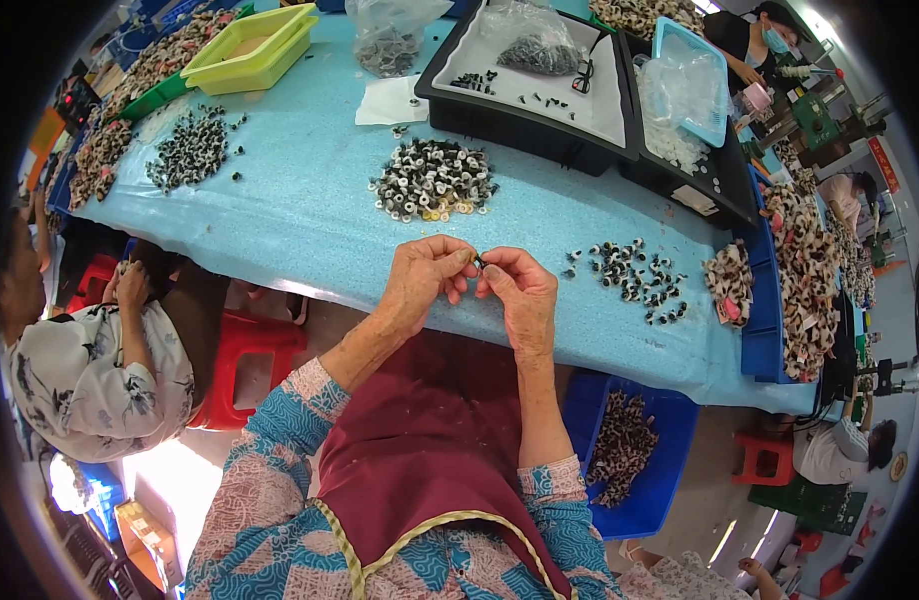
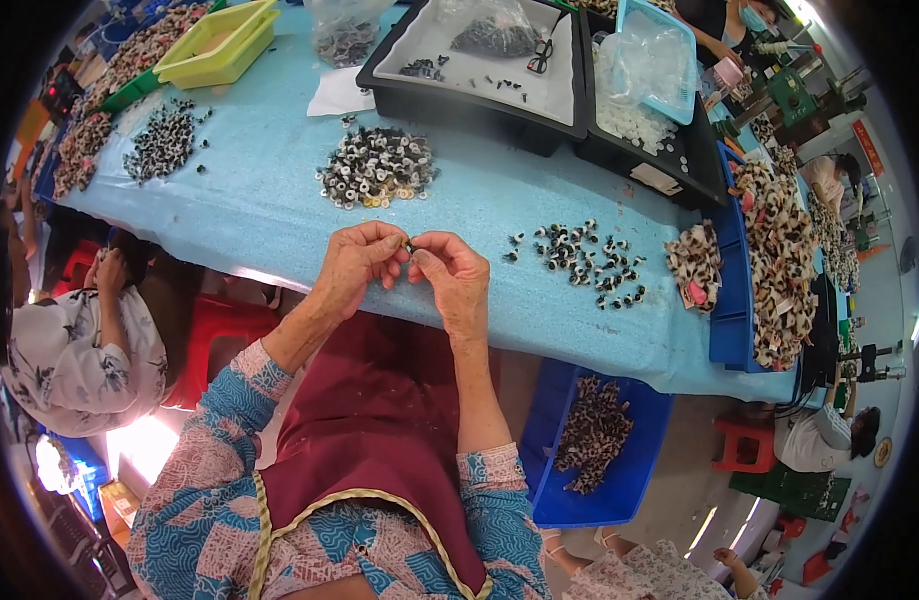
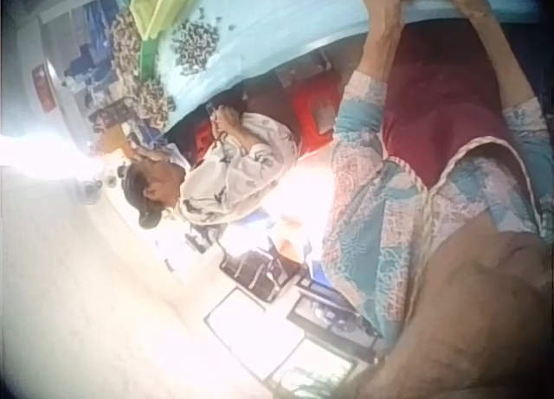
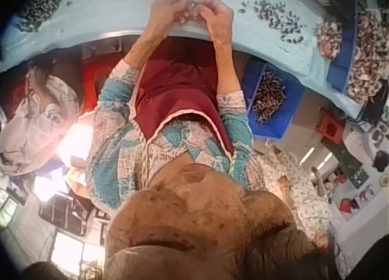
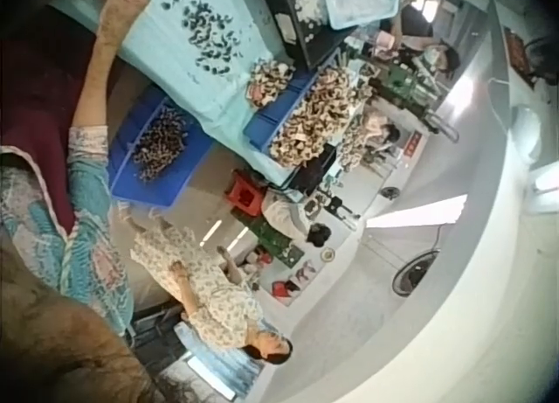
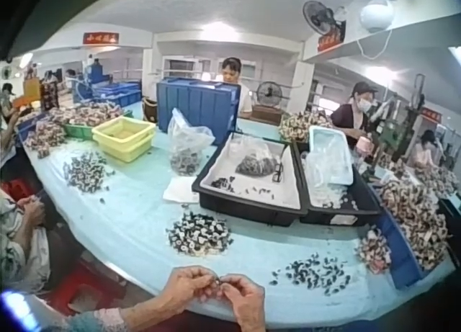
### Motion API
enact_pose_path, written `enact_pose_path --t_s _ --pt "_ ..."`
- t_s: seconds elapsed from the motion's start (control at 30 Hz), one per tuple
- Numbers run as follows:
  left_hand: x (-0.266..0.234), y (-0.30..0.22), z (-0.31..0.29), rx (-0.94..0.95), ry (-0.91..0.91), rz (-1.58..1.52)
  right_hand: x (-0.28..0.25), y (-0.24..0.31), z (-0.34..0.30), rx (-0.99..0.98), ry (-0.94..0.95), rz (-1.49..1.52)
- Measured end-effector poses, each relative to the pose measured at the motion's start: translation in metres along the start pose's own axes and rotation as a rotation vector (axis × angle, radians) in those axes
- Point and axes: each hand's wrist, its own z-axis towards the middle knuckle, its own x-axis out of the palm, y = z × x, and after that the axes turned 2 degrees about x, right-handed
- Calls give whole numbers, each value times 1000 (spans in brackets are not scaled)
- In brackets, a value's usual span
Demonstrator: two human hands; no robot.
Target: The person assembles small plastic parts and rubber components by hand, taking them from plastic bins and sorting trays.
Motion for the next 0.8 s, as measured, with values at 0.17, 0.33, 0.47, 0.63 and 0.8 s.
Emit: enact_pose_path --t_s 0.17,0.33,0.47,0.63,0.8 --pt "-2 -3 2 -8 11 -31 -1 1 3 -6 38 -16" --pt "-6 -9 3 -68 49 -67 1 1 0 -12 43 -40" --pt "-17 -16 5 -148 177 -62 4 2 -2 -45 70 -69" --pt "-23 -24 8 -262 318 -37 1 2 -5 -52 175 -107" --pt "-11 -22 6 -157 258 44 -3 5 -4 -35 104 -166"
